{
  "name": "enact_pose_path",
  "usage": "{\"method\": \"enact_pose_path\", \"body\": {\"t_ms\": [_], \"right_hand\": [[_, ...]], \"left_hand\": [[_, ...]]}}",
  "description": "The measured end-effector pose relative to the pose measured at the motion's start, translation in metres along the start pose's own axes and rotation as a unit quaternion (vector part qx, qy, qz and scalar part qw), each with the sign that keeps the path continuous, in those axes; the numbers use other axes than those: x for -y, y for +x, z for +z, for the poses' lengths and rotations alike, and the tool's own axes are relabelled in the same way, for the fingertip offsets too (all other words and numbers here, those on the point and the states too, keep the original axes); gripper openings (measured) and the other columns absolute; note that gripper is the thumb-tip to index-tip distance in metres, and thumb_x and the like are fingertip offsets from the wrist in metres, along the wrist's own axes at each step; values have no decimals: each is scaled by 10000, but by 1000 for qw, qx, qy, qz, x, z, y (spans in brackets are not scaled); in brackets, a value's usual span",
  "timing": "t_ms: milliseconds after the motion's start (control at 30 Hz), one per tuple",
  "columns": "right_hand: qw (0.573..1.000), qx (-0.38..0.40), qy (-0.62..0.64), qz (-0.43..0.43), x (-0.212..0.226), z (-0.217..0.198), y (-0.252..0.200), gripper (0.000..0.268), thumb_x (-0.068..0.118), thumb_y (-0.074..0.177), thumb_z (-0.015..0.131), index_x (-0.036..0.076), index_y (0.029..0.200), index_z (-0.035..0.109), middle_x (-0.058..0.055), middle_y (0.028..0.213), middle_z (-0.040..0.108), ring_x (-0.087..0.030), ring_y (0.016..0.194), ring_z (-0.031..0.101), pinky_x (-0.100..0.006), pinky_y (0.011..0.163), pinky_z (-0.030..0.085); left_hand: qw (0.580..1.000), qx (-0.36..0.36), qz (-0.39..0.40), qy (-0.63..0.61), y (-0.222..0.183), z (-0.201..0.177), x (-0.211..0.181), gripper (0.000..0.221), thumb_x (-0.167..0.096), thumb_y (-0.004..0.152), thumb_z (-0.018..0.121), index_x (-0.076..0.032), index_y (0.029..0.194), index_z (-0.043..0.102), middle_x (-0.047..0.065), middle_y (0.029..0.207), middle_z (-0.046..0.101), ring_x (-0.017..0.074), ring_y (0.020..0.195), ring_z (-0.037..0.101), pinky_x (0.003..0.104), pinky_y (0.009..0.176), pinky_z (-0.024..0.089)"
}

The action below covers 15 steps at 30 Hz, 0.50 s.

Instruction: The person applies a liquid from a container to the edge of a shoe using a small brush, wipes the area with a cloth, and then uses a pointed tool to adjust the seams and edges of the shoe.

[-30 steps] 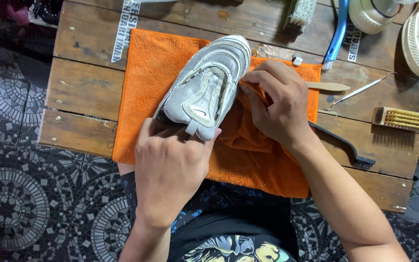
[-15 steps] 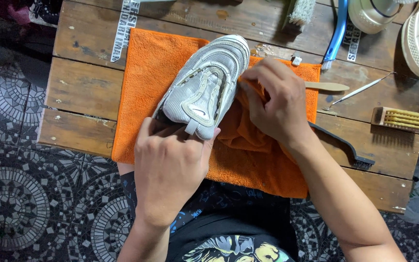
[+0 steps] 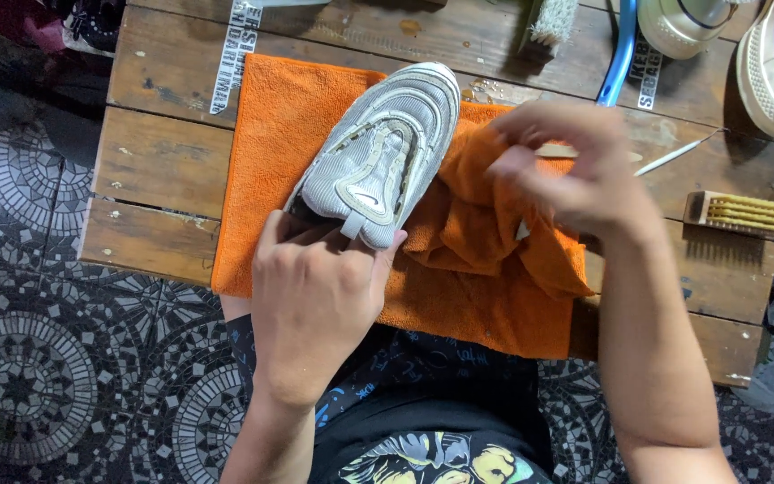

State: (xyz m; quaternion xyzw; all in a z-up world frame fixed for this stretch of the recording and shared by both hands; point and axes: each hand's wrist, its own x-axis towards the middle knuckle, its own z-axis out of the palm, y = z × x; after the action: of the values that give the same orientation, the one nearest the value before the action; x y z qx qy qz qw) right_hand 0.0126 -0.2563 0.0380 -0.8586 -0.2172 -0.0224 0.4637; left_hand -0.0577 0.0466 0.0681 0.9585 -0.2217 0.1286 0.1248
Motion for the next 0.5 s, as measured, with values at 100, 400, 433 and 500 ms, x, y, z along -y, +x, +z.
{"method": "enact_pose_path", "body": {"t_ms": [100,400,433,500], "right_hand": [[988,-58,-144,-10,-16,-27,-6,172,-20,1266,660,-57,1241,826,-167,1094,833,-232,972,791,-338,759,566],[957,80,-271,65,-42,-47,-17,98,47,1007,908,47,1096,868,-99,1098,798,-276,919,734,-446,854,580],[957,81,-270,64,-38,-49,-17,98,47,1007,908,47,1096,868,-99,1098,798,-276,919,734,-446,854,580],[959,73,-253,107,-30,-52,-17,157,5,1030,883,36,1177,840,-131,1088,797,-246,890,744,-414,793,638]], "left_hand": [[1000,1,8,-2,-2,1,3,628,-414,1113,834,-113,578,702,89,555,665,330,521,637,519,870,557],[999,29,-37,15,2,-5,21,611,-574,1122,772,-118,718,812,168,561,674,462,526,668,587,491,498],[999,30,-38,16,5,-10,21,611,-574,1122,772,-118,718,812,168,561,674,462,526,668,587,491,498],[988,123,-89,36,12,-19,21,680,-669,1142,709,-114,759,794,200,690,751,481,639,755,604,546,545]]}}
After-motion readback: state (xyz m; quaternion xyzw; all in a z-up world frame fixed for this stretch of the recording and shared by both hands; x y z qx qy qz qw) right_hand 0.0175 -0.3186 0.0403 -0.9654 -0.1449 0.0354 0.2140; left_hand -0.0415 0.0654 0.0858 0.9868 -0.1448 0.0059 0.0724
